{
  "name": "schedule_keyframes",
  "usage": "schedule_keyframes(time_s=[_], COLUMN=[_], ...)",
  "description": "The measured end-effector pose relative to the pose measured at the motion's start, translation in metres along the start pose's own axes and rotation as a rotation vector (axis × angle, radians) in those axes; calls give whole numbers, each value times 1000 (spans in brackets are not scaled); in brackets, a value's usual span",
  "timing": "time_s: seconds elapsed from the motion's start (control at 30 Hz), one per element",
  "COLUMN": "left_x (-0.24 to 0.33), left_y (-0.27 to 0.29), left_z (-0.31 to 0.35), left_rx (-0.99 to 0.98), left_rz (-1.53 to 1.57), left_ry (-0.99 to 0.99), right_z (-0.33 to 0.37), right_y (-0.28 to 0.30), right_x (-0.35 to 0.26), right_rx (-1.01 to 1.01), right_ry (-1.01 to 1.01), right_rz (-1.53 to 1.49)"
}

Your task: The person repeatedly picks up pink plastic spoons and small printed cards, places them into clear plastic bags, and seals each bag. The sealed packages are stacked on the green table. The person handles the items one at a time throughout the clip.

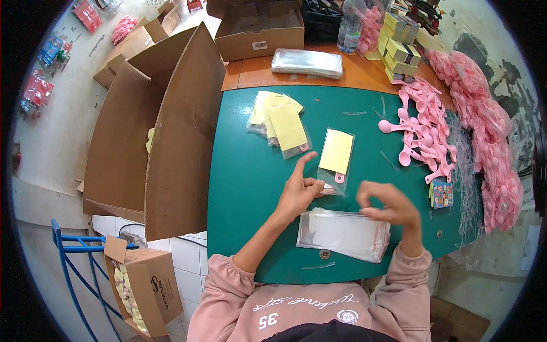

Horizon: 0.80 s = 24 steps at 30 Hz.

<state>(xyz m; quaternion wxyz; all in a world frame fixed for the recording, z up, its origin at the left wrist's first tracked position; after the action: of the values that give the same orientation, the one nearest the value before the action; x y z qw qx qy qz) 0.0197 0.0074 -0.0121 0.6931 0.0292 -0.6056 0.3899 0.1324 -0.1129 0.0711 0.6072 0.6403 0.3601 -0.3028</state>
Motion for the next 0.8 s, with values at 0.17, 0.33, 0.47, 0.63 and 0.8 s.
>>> schedule_keyframes(time_s=[0.17,0.33,0.47,0.63,0.8], left_x=[-3,-4,-1,6,7], left_y=[-5,-6,-6,-9,-8], left_z=[2,6,7,8,8], left_rx=[-73,-74,-120,-112,-94], left_rz=[-43,36,-157,-295,-241], left_ry=[84,149,84,106,53], right_z=[17,-15,-24,-27,-25], right_y=[65,-9,-38,-44,-39], right_x=[30,-1,-6,-13,-12], right_rx=[147,107,121,124,70], right_ry=[-217,-99,-115,-19,80], right_rz=[90,468,513,566,569])
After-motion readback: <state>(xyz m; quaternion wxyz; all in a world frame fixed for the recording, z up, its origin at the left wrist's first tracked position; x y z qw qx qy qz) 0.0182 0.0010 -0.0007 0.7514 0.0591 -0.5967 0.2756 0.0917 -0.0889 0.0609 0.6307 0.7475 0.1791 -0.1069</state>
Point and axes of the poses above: each hand's wrist, its own z-axis away from the middle knuckle, its own y-axis out of the back of the hand, x = y × z, the point moved 6 cm from there along -z, towards the middle knuckle, and after that the axes turned 13 degrees about z, right-handed, at the moved point
